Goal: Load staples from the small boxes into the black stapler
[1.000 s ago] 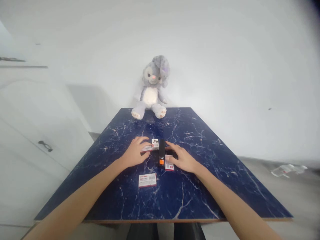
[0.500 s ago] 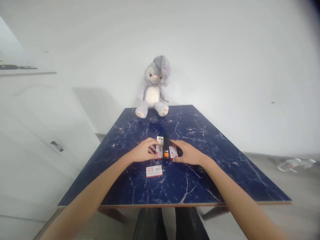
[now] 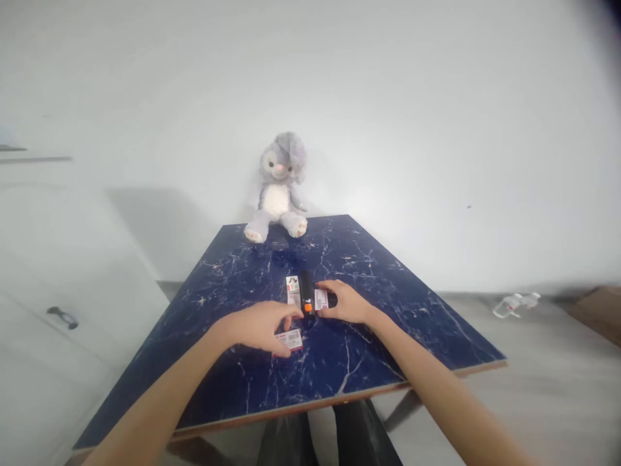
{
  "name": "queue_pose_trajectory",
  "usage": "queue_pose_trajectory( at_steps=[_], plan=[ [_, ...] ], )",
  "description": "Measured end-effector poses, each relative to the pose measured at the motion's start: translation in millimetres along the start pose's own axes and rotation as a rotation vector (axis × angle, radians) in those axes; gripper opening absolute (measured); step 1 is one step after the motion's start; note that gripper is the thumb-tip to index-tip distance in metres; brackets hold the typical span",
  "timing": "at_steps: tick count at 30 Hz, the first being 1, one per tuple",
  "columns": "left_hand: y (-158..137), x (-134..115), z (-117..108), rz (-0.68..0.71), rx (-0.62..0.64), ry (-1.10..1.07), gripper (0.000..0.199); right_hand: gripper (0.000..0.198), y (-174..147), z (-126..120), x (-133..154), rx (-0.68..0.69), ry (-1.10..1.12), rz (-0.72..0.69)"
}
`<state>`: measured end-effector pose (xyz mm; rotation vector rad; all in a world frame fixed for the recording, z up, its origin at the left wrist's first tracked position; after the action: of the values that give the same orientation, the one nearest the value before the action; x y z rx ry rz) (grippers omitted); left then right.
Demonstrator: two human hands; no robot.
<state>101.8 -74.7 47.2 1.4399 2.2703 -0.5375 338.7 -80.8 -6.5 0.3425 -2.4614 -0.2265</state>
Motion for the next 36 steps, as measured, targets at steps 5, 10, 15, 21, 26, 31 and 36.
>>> queue_pose_trajectory(
  at_steps=[5, 10, 15, 21, 26, 31, 36],
  plan=[
    [3.2, -7.4, 8.1, 0.127, 0.015, -0.056, 0.063, 0.065, -0.4, -4.1, 6.2, 0.000, -0.035, -0.047],
    [8.2, 23.0, -17.6, -0.038, -0.619, -0.127, 0.027, 0.059, -1.2, -4.9, 7.8, 0.028, -0.059, -0.071],
    [17.8, 28.1, -3.1, -0.075, -0.527, 0.070, 0.031, 0.058, -1.6, -6.8, 9.3, 0.047, -0.044, -0.053],
    [17.4, 24.8, 4.0, 0.101, -0.328, -0.066, 0.037, 0.055, -1.9, -7.0, 10.8, 0.051, -0.063, -0.082],
    [23.3, 35.6, 10.7, 0.026, -0.427, -0.123, 0.030, 0.047, -2.0, -7.7, 6.1, 0.001, -0.062, -0.027],
    [26.0, 33.9, 23.0, 0.090, -0.551, -0.194, 0.024, 0.054, -10.3, -28.9, 16.6, -0.469, 0.029, -0.021],
    [21.9, 43.7, 17.4, 0.028, -0.736, -0.332, 0.012, 0.041, -1.4, -14.5, 58.3, -0.463, -0.069, -0.301]
  ],
)
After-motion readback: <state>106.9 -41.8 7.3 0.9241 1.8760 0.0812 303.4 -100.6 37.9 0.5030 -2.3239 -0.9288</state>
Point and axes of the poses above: each hand's wrist, its own y-axis towards the middle knuckle, its own z-axis out of the palm, x = y × z, the point moved 4 cm from there along y, towards the middle knuckle, and after that the axes turned 5 degrees about z, right-handed, at the moved point
